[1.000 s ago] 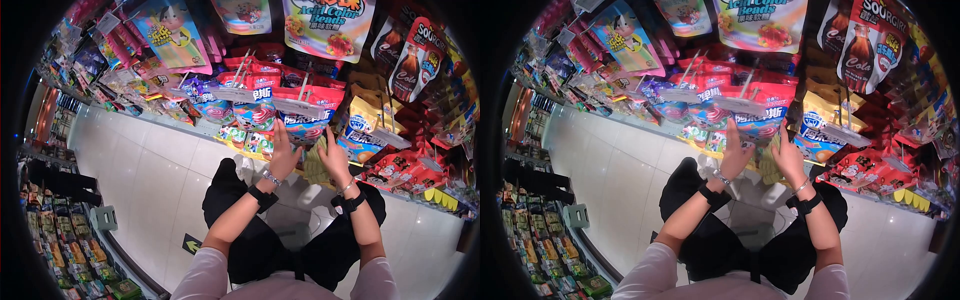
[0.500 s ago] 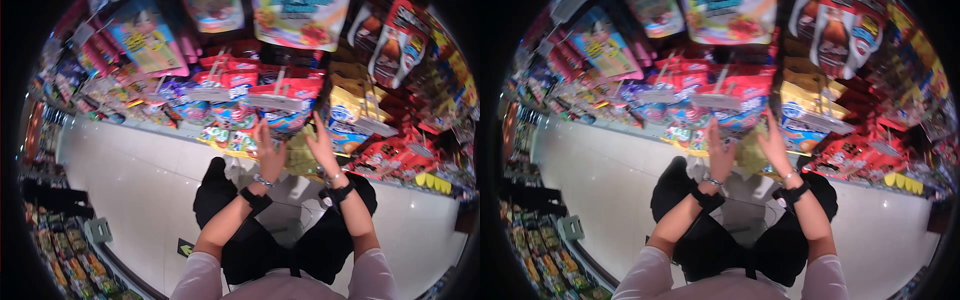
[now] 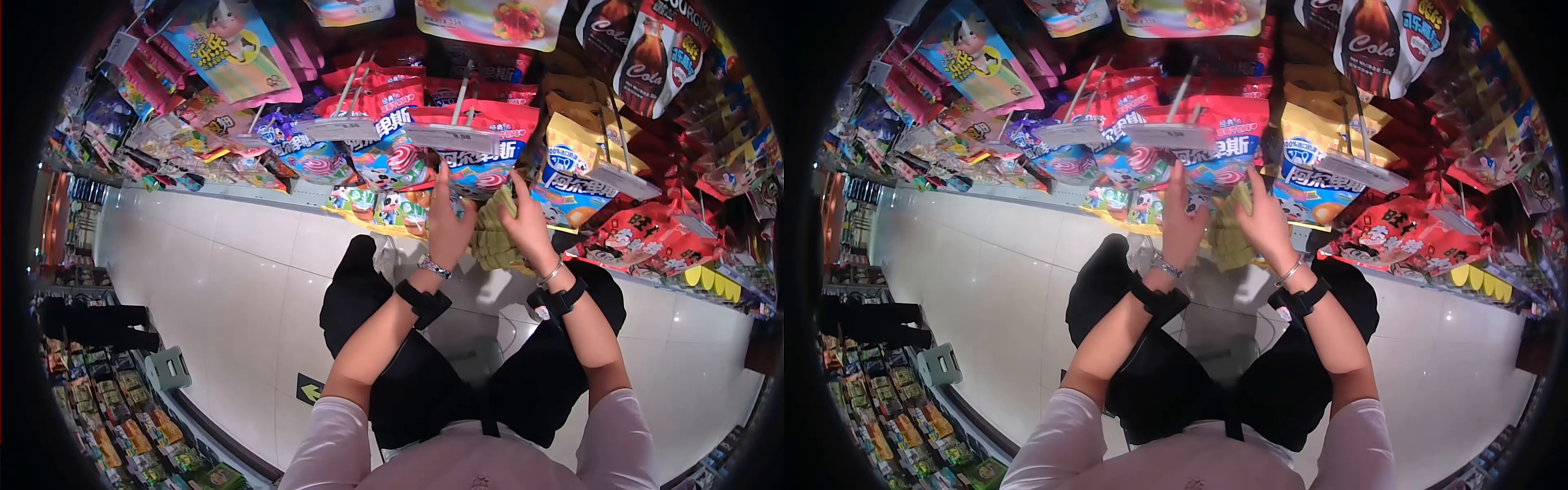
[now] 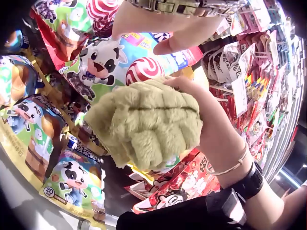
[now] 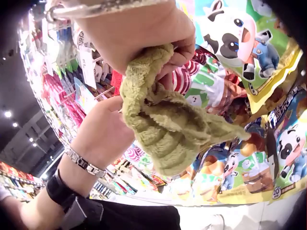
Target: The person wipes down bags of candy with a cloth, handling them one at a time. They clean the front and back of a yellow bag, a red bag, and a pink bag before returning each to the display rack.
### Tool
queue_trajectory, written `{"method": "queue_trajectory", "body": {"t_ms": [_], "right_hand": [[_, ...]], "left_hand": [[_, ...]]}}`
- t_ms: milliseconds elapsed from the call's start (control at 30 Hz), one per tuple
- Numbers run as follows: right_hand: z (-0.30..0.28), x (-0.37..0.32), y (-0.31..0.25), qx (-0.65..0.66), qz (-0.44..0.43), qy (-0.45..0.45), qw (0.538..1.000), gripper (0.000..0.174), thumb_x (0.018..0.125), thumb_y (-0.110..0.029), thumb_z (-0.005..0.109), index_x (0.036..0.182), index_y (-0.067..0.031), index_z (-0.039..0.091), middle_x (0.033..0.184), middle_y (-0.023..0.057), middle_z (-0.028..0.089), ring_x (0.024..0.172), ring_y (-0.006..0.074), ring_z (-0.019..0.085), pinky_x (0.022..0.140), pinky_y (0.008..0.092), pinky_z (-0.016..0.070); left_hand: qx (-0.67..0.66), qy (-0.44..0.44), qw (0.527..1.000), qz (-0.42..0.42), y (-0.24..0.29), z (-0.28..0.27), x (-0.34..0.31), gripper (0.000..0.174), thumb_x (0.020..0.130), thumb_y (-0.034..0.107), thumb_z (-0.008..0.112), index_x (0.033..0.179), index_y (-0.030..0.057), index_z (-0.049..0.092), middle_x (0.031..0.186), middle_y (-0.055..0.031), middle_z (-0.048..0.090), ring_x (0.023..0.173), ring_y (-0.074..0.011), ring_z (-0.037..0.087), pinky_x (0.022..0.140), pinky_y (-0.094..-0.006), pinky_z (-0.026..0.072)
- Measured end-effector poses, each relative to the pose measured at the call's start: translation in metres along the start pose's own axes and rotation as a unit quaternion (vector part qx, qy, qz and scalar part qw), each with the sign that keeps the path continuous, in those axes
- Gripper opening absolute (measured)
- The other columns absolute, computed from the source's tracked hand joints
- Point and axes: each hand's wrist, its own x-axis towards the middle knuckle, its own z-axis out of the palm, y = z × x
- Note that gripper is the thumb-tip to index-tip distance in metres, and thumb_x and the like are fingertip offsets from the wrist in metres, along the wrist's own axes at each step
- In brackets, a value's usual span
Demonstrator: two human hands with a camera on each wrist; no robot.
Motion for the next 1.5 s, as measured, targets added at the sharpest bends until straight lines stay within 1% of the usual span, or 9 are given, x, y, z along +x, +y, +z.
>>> {"method": "queue_trajectory", "body": {"t_ms": [133, 200, 300, 400, 633, 733, 800, 900, 1500], "right_hand": [[-0.007, -0.007, -0.012, -0.217, -0.023, -0.002, 0.976, 0.046, 0.076, -0.016, 0.053, 0.119, -0.0068, 0.043, 0.064, 0.0197, 0.057, 0.057, 0.0374, 0.055, 0.051, 0.0426, 0.0439], [-0.009, -0.01, -0.011, -0.265, -0.189, 0.012, 0.945, 0.03, 0.074, -0.013, 0.054, 0.103, -0.0077, 0.052, 0.06, 0.014, 0.057, 0.053, 0.0315, 0.056, 0.047, 0.0397, 0.0445], [-0.012, -0.017, -0.022, -0.292, -0.27, -0.02, 0.917, 0.015, 0.072, -0.012, 0.055, 0.087, -0.008, 0.056, 0.058, 0.0102, 0.056, 0.051, 0.0259, 0.057, 0.045, 0.0357, 0.0443], [-0.009, -0.021, -0.014, -0.299, -0.304, -0.026, 0.904, 0.015, 0.07, -0.012, 0.057, 0.085, -0.0083, 0.056, 0.056, 0.0077, 0.053, 0.048, 0.0236, 0.056, 0.043, 0.0335, 0.0434], [-0.014, -0.028, -0.016, -0.332, -0.303, -0.065, 0.891, 0.015, 0.07, -0.019, 0.059, 0.076, -0.0082, 0.051, 0.057, 0.0057, 0.054, 0.05, 0.0215, 0.057, 0.042, 0.0319, 0.0432], [-0.013, -0.029, -0.014, -0.329, -0.297, -0.082, 0.893, 0.013, 0.071, -0.018, 0.058, 0.078, -0.0086, 0.053, 0.057, 0.0054, 0.054, 0.05, 0.022, 0.057, 0.042, 0.0325, 0.043], [-0.011, -0.029, -0.009, -0.303, -0.303, -0.065, 0.901, 0.012, 0.07, -0.019, 0.058, 0.078, -0.01, 0.055, 0.059, 0.0058, 0.055, 0.051, 0.0225, 0.057, 0.043, 0.0326, 0.0435], [-0.016, -0.029, -0.003, -0.295, -0.278, -0.111, 0.907, 0.013, 0.068, -0.019, 0.058, 0.078, -0.0111, 0.057, 0.06, 0.0062, 0.056, 0.052, 0.0222, 0.058, 0.045, 0.0325, 0.0442], [-0.019, -0.027, 0.001, -0.283, -0.275, -0.096, 0.914, 0.025, 0.065, -0.018, 0.059, 0.088, -0.009, 0.052, 0.062, 0.0077, 0.056, 0.053, 0.0244, 0.058, 0.044, 0.0336, 0.0444]], "left_hand": [[0.035, -0.035, 0.998, -0.043, 0.006, -0.005, -0.001, 0.073, 0.072, -0.001, 0.056, 0.134, -0.0001, 0.019, 0.131, -0.0221, 0.033, 0.121, -0.034, 0.035, 0.097, -0.0372, 0.0319], [0.05, -0.046, 0.997, -0.039, 0.004, -0.008, 0.001, 0.073, 0.071, -0.001, 0.056, 0.134, 0.0006, 0.018, 0.133, -0.0212, 0.031, 0.122, -0.0336, 0.033, 0.097, -0.0366, 0.0314], [0.037, -0.039, 0.999, 0.007, 0.005, -0.009, 0.001, 0.073, 0.073, -0.003, 0.054, 0.136, 0.007, 0.018, 0.132, -0.0178, 0.033, 0.119, -0.028, 0.037, 0.095, -0.0325, 0.0343], [0.047, -0.047, 0.998, 0.018, 0.006, -0.01, -0.003, 0.07, 0.074, -0.002, 0.054, 0.135, 0.0065, 0.021, 0.134, -0.0179, 0.03, 0.123, -0.0288, 0.032, 0.097, -0.0351, 0.0319], [0.141, 0.003, 0.987, 0.083, 0.022, -0.011, -0.011, 0.049, 0.076, 0.002, 0.056, 0.122, 0.0042, 0.041, 0.125, -0.0141, 0.039, 0.12, -0.0321, 0.034, 0.094, -0.0365, 0.0343], [0.108, -0.047, 0.99, 0.073, 0.022, -0.012, -0.016, 0.039, 0.075, 0.006, 0.059, 0.113, 0.0044, 0.05, 0.12, -0.0124, 0.043, 0.116, -0.0314, 0.036, 0.093, -0.0369, 0.0332], [0.093, -0.098, 0.98, 0.144, 0.029, -0.011, -0.016, 0.037, 0.071, 0.013, 0.062, 0.107, 0.0085, 0.056, 0.119, -0.0113, 0.043, 0.114, -0.0331, 0.035, 0.095, -0.0423, 0.0303], [0.11, -0.174, 0.958, 0.199, 0.038, -0.014, -0.018, 0.039, 0.069, 0.016, 0.065, 0.107, 0.0126, 0.057, 0.119, -0.0092, 0.044, 0.115, -0.0332, 0.035, 0.095, -0.0436, 0.03], [0.069, -0.187, 0.949, 0.243, 0.035, -0.009, -0.023, 0.027, 0.067, 0.011, 0.066, 0.094, 0.0178, 0.065, 0.117, -0.0043, 0.048, 0.112, -0.0304, 0.039, 0.092, -0.0419, 0.0333]]}}
